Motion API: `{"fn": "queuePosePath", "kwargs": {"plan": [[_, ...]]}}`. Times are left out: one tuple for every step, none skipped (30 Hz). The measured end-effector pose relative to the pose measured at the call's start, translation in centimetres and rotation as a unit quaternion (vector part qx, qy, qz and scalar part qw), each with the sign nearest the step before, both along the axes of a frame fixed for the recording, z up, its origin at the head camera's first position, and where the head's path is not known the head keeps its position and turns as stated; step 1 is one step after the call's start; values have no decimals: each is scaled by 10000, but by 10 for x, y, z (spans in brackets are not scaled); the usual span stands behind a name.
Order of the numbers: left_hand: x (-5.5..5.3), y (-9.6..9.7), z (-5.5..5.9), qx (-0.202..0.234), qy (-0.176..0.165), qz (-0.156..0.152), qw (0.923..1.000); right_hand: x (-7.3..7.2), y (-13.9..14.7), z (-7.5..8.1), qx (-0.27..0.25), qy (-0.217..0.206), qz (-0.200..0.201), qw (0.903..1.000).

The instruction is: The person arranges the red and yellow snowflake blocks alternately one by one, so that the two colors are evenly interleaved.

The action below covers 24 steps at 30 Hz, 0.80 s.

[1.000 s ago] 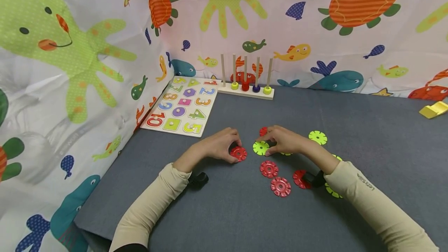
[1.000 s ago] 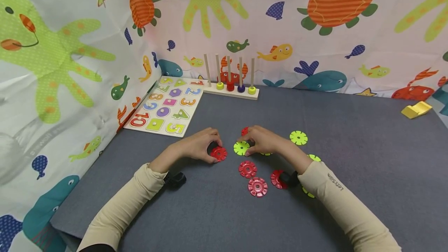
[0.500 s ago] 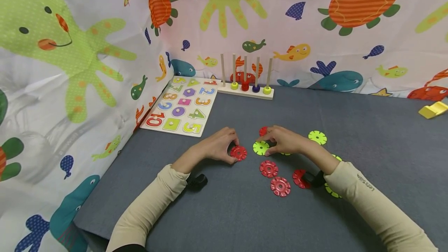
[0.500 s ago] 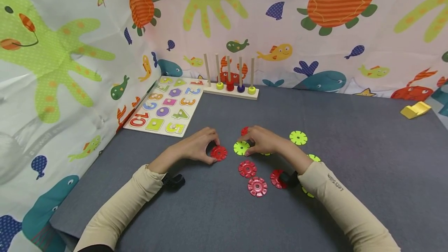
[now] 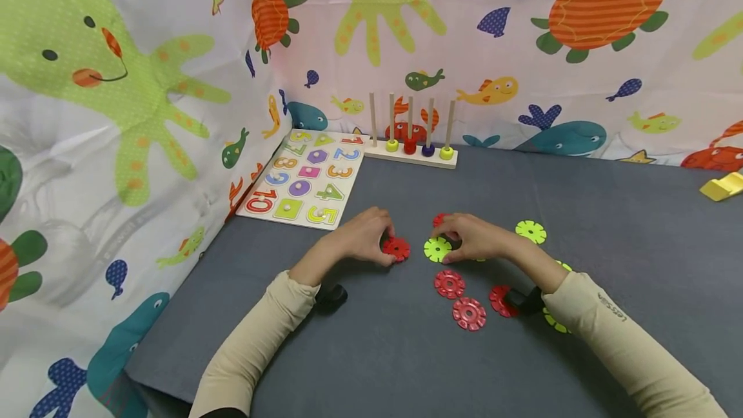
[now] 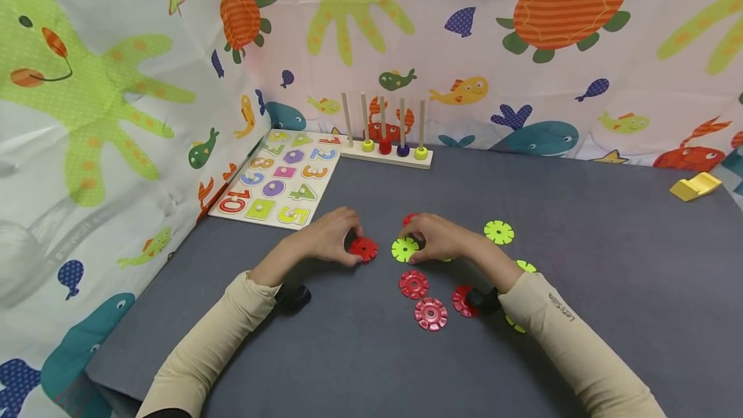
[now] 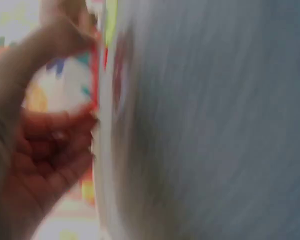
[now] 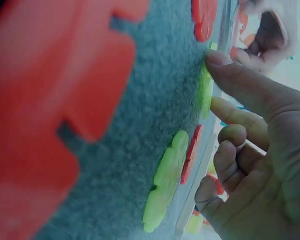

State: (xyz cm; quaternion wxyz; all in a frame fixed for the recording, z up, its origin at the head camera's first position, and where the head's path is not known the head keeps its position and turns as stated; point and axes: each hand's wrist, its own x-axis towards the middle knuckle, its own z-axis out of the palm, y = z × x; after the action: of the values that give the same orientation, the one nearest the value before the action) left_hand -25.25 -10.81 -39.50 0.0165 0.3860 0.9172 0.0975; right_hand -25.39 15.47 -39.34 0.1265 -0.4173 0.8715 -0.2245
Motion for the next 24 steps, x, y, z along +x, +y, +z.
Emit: {"fn": "queuePosePath", "kwargs": {"plan": [[-5,-1,3,105,-99,140,9998,0,1,1,10,-19,-50,10000],[-10,-2,6,214,-210,286,9991,-1,1,1,13,-19,-90,10000],[-16,-2,9,294,-288,433,9982,-2,2,3,-3,-15,-134,9999],[-23,-3,12,378,-343,539,9972,-3,2,3,-20,-18,-178,9998],[-30,-3,15,434,-380,632,9963,-4,2,4,-58,-9,-206,9998],[-38,-3,18,479,-392,705,9956,-5,2,5,-99,18,-220,9997],[-45,-3,20,496,-395,778,9950,-6,1,6,-138,41,-237,9996],[-53,-3,22,463,-354,866,9945,-6,1,7,-189,60,-245,9995],[-60,-4,23,430,-285,975,9939,-7,1,8,-223,76,-270,9994],[-67,-4,23,369,-200,1098,9931,-8,0,8,-247,93,-289,9992],[-74,-4,23,271,-107,1235,9919,-9,0,8,-270,119,-297,9991],[-80,-4,23,167,-29,1372,9904,-10,0,8,-267,137,-317,9990],[-85,-4,23,52,46,1511,9885,-11,-1,9,-257,152,-334,9990],[-90,-5,22,-44,105,1630,9866,-12,-1,8,-254,151,-349,9990],[-94,-5,22,-117,141,1713,9850,-13,-1,8,-237,150,-367,9989],[-98,-5,20,-207,175,1758,9840,-14,-2,9,-212,156,-385,9989],[-101,-5,19,-254,166,1780,9836,-16,-2,9,-190,163,-411,9988],[-103,-5,17,-268,144,1771,9837,-18,-3,10,-177,165,-453,9987],[-106,-5,15,-287,119,1750,9841,-19,-3,11,-158,184,-512,9984],[-108,-5,12,-269,56,1735,9844,-22,-4,12,-169,186,-576,9980],[-110,-5,9,-218,-20,1728,9847,-25,-5,13,-181,204,-636,9976],[-111,-5,7,-139,-93,1722,9849,-28,-6,15,-198,224,-714,9970],[-112,-5,4,-47,-169,1719,9850,-31,-6,16,-223,242,-810,9962],[-113,-4,1,61,-260,1701,9851,-34,-7,17,-232,251,-927,9951]]}}
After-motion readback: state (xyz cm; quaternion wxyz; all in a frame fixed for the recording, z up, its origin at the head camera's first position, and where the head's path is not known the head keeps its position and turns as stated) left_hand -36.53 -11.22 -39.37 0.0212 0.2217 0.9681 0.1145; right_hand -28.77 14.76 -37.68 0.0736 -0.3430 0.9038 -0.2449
